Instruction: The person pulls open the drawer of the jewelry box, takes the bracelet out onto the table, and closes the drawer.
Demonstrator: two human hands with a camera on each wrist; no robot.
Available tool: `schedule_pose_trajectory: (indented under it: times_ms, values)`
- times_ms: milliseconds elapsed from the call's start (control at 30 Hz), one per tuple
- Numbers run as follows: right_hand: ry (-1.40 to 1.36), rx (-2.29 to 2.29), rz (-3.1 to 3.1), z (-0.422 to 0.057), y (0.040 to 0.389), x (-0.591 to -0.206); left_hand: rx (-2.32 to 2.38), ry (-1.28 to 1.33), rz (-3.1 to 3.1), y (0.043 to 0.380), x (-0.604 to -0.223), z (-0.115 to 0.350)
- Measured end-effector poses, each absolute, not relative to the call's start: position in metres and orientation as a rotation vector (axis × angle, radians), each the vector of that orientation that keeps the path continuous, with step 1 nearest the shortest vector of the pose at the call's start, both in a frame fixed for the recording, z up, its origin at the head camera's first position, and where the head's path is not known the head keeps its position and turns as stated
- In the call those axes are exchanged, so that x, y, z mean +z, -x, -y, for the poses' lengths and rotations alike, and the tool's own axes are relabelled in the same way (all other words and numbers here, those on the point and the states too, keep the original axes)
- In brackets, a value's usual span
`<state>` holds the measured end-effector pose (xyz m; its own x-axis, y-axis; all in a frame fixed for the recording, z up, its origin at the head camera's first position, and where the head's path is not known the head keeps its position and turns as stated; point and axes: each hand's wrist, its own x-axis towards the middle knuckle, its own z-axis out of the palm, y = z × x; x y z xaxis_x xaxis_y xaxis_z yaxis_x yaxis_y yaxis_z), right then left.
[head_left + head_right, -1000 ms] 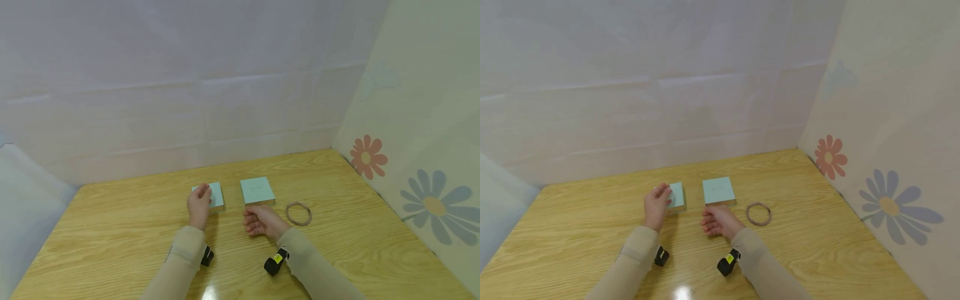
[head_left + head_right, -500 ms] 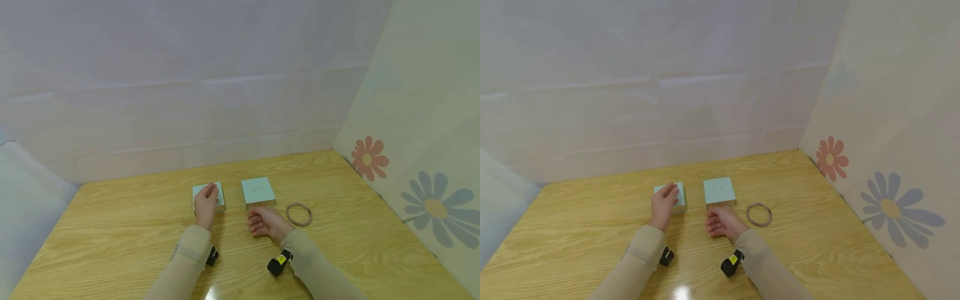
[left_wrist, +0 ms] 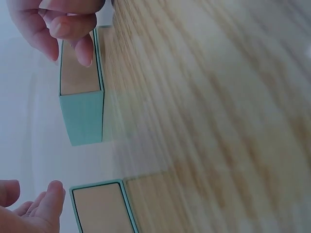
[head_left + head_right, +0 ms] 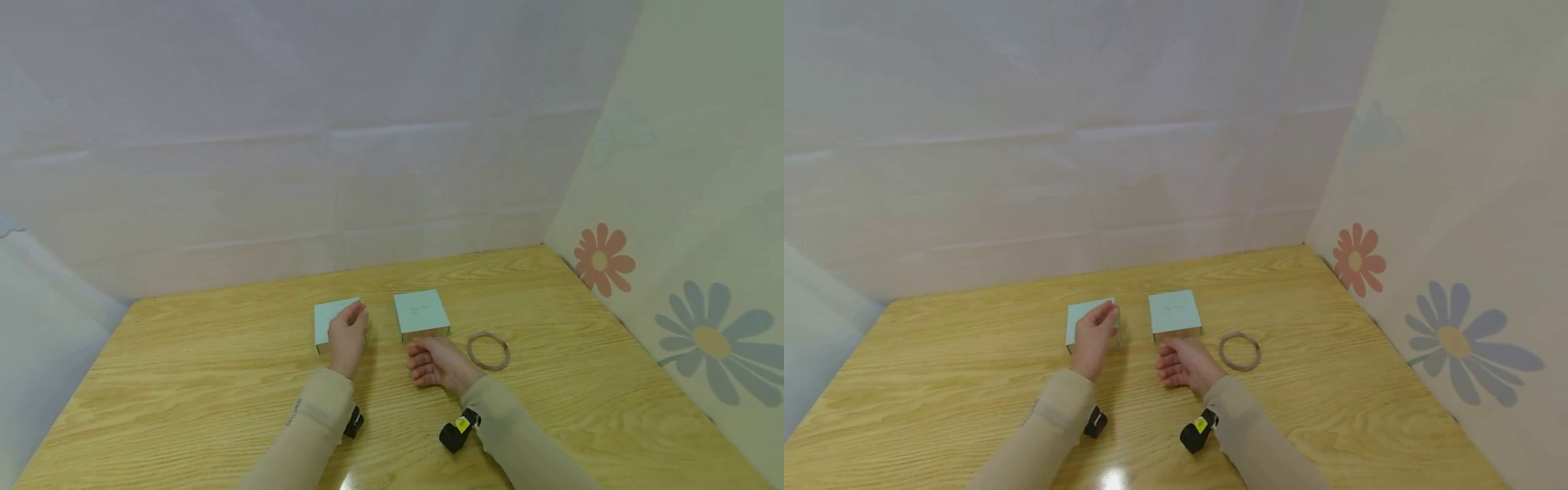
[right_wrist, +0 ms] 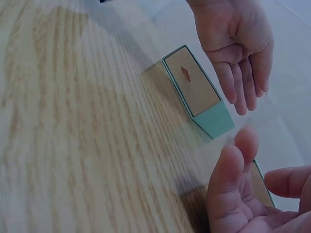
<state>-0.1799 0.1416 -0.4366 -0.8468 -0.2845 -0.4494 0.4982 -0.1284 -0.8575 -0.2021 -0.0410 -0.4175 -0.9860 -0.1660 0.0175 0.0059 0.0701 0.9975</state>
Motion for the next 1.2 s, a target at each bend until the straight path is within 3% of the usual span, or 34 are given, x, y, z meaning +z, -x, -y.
schedule_pose_trajectory:
  times_ms: [1200]
  values:
    - [-0.253,-2.08,-1.61,-0.148,0.184,-0.439,-1.97,-0.101,2.356,0.203,-0.424,0.013]
